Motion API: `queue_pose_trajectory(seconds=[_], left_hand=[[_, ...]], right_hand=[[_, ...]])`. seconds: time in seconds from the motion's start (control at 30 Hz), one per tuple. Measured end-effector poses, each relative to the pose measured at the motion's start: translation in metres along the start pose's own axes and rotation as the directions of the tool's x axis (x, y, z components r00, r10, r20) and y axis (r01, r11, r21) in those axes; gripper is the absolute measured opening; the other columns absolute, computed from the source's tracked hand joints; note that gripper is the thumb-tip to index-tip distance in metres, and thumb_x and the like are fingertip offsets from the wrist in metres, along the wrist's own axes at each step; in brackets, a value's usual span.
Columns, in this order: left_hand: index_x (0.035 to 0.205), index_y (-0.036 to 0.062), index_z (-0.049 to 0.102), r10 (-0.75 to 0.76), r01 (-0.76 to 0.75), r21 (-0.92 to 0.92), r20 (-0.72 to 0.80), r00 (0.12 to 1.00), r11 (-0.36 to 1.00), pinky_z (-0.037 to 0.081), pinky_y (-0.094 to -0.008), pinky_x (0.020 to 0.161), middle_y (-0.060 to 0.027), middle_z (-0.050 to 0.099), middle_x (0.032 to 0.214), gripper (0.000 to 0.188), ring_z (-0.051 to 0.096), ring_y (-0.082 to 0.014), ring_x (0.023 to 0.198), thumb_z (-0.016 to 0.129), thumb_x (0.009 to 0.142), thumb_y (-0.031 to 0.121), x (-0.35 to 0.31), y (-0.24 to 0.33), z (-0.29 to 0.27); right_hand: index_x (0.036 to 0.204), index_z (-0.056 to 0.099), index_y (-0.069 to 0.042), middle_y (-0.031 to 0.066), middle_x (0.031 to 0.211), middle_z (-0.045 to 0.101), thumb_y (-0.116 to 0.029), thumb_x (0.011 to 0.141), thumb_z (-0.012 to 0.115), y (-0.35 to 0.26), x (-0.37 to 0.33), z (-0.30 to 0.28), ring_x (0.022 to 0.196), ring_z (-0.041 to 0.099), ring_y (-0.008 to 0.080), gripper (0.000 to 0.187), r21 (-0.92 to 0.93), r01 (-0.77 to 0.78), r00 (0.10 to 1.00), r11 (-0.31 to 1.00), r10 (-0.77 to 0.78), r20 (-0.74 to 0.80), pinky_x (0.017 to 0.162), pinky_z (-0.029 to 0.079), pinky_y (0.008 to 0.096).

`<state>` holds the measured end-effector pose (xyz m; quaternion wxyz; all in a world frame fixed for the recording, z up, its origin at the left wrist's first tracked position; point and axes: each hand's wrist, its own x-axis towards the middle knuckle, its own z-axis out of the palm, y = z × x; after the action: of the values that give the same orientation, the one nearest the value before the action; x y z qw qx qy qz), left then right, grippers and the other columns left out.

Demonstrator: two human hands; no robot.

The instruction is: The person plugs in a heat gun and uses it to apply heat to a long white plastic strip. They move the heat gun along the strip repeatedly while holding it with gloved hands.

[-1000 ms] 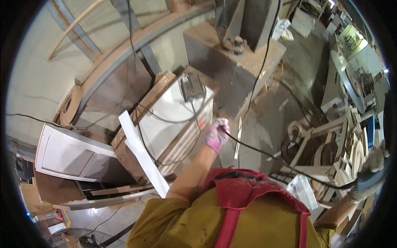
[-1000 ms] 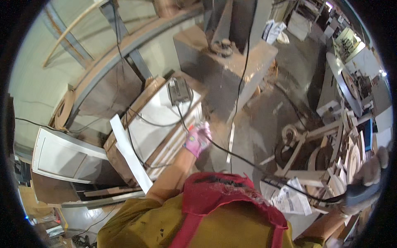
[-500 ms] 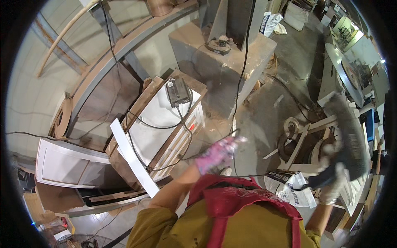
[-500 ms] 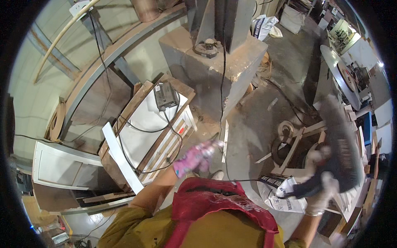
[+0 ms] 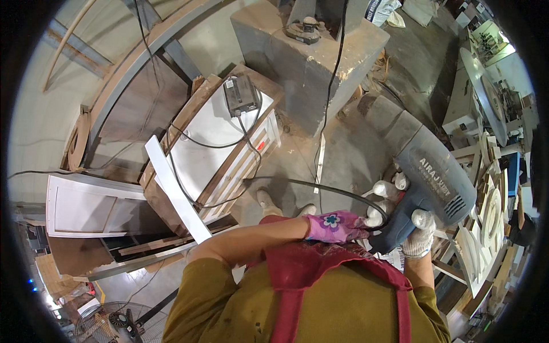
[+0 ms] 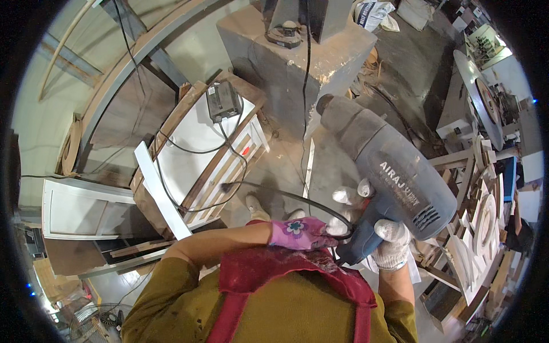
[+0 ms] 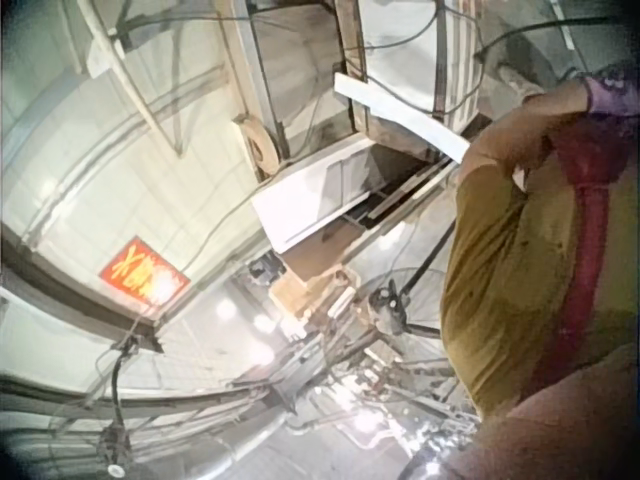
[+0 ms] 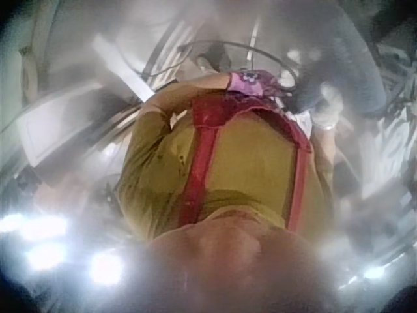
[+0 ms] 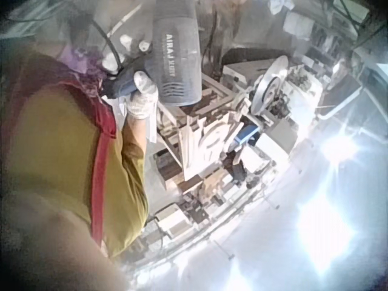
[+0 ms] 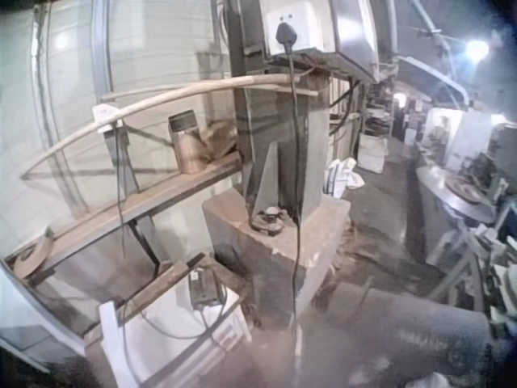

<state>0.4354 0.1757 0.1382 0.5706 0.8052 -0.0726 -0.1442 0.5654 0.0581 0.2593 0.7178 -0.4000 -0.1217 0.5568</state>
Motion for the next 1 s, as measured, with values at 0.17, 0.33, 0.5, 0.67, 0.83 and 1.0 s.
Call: queue_pose_trajectory(seconds=[0.17,0.33,0.5,0.67,0.83,1.0], left_hand=[[0.128,0.0076,0.053,0.311,-0.401,-0.42,-0.267,0.912,0.814,0.046,-0.0372,0.093,-0.0108,0.059,0.123,0.033,0.056,-0.0233,0.107,0.058,0.096,0.013,0.014,0.004,-0.022],[0.105,0.0122,0.058,0.045,-0.664,-0.657,-0.723,0.69,-0.357,0.049,-0.0381,0.089,-0.0054,0.06,0.103,0.014,0.059,-0.0241,0.096,0.057,0.099,0.025,0.005,-0.008,-0.041],[0.118,0.0067,0.059,-0.364,-0.685,-0.599,-0.581,0.728,-0.414,0.047,-0.0271,0.063,-0.0008,0.053,0.079,0.03,0.052,-0.0122,0.071,0.044,0.105,0.03,-0.052,-0.036,-0.102],[0.105,0.0115,0.058,-0.488,-0.866,-0.492,-0.78,0.391,0.093,0.039,-0.0234,0.043,0.0021,0.053,0.071,0.023,0.045,-0.0088,0.05,0.045,0.104,0.03,-0.093,-0.02,-0.142],[0.101,0.0176,0.062,-0.589,-0.725,-0.405,-0.808,-0.001,0.557,0.028,-0.0222,0.034,0.0046,0.054,0.063,0.017,0.041,-0.0061,0.041,0.057,0.097,0.034,-0.112,0.01,-0.16],[0.084,0.0161,0.057,-0.469,-0.627,-0.346,-0.883,-0.034,0.698,0.03,-0.0218,0.034,-0.0004,0.058,0.062,0.039,0.048,-0.009,0.042,0.05,0.099,0.051,-0.11,0.04,-0.147]], right_hand=[[0.121,0.048,-0.002,0.0231,0.107,0.06,-0.015,0.068,0.079,0.004,-0.008,-0.006,0.077,0.065,0.0313,0.063,0.055,-0.047,0.992,0.997,0.04,0.12,0.06,0.057,0.0385],[0.119,0.049,-0.002,0.018,0.096,0.059,-0.015,0.07,0.08,0.0,-0.024,-0.037,0.072,0.063,0.0273,0.06,-0.154,-0.088,0.991,0.984,0.103,0.09,0.061,0.055,0.0351],[0.134,0.047,-0.003,0.0181,0.102,0.062,-0.012,0.065,0.085,-0.004,-0.054,-0.062,0.07,0.061,0.0247,0.08,-0.269,0.029,0.999,0.963,-0.038,-0.027,0.061,0.051,0.0348],[0.128,0.049,0.002,0.0155,0.098,0.063,-0.017,0.067,0.082,0.011,-0.054,-0.067,0.07,0.063,0.0214,0.072,-0.085,-0.042,0.998,0.996,0.037,-0.054,0.057,0.057,0.0305],[0.12,0.052,0.005,0.0129,0.095,0.064,-0.02,0.065,0.08,0.02,-0.052,-0.075,0.067,0.064,0.0198,0.066,-0.116,-0.067,0.994,0.991,0.056,-0.094,0.059,0.057,0.0283],[0.117,0.052,-0.004,0.0138,0.097,0.063,-0.016,0.071,0.076,0.025,-0.053,-0.088,0.072,0.066,0.0247,0.054,-0.041,-0.07,0.997,0.997,0.069,-0.024,0.063,0.06,0.0368]])
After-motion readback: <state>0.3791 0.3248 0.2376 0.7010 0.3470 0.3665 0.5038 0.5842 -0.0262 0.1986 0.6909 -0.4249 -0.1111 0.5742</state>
